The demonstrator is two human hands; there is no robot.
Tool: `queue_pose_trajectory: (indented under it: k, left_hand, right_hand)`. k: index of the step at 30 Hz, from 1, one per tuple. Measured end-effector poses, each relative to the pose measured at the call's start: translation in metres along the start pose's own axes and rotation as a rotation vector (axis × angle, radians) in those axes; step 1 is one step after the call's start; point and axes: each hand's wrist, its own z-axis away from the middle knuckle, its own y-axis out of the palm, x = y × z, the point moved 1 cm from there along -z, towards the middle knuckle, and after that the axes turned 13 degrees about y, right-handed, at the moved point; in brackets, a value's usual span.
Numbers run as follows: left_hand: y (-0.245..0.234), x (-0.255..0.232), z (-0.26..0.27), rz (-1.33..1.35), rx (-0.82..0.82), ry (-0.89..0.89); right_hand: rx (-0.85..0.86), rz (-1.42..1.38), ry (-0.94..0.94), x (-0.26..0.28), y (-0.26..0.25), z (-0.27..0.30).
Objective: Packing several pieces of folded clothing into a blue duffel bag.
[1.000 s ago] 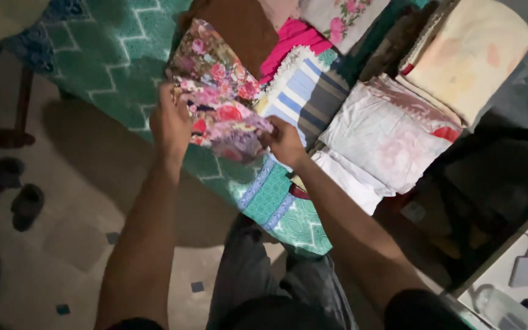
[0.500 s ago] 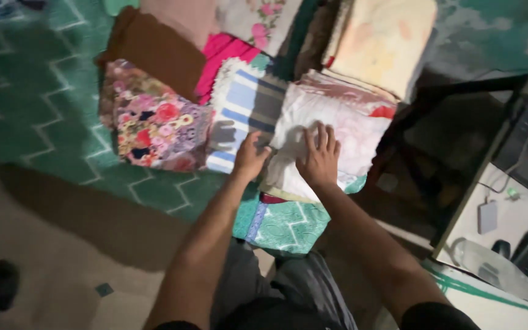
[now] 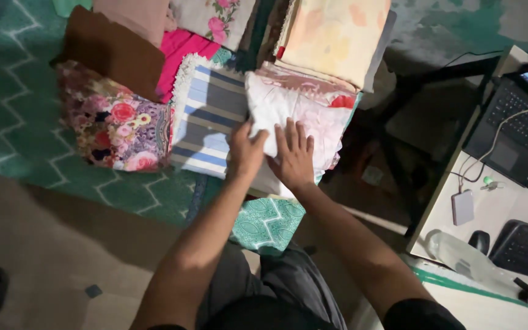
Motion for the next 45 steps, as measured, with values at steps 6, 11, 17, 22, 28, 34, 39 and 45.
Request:
queue_pose_trajectory:
  k: [6, 11, 17, 22, 28, 34, 39, 45]
  left_hand:
    - [0.036, -0.11, 0.028, 0.486, 0.232, -0.137]
    - [0.063, -0.141, 0.055, 0.53, 0.302, 0.283]
    - [0.081, -0.074, 0.103, 0.233, 0.338, 0.278]
    - [0.074, -0.064, 0.133, 0.187, 0.356, 0.147]
    - [0.096, -0.042, 0.146, 0.342, 0.283, 0.036]
    - [0.076, -0.053, 0.139, 0.743, 0.249, -0.221]
    - [0.042, -0.042, 0.139, 0.767, 0.481, -0.247]
    - [0.02, -0.016, 0.115, 0.695, 0.571, -0.216]
  right_hand:
    - [-0.137, -0.539, 0.227, -0.095, 0.051, -0.01]
    - [-0.458, -1.339, 0.356, -0.166, 0.012, 0.005]
    - [-0.753, -1.26, 0.355, -0.202, -0.082, 0.036]
    - [-0.736, -1.4, 0.46, -0.224, -0.087, 0.06]
    - [-0.435, -1.664, 0.566, -0.209, -0.09, 0.093]
    - [-0.025, -1.788, 0.581, -0.148, -0.141, 0.118]
    - [0.141, -1.885, 0.604, -0.109, -0.167, 0.144]
    - [0.188, -2.117, 0.511, -0.09, -0.183, 0.185]
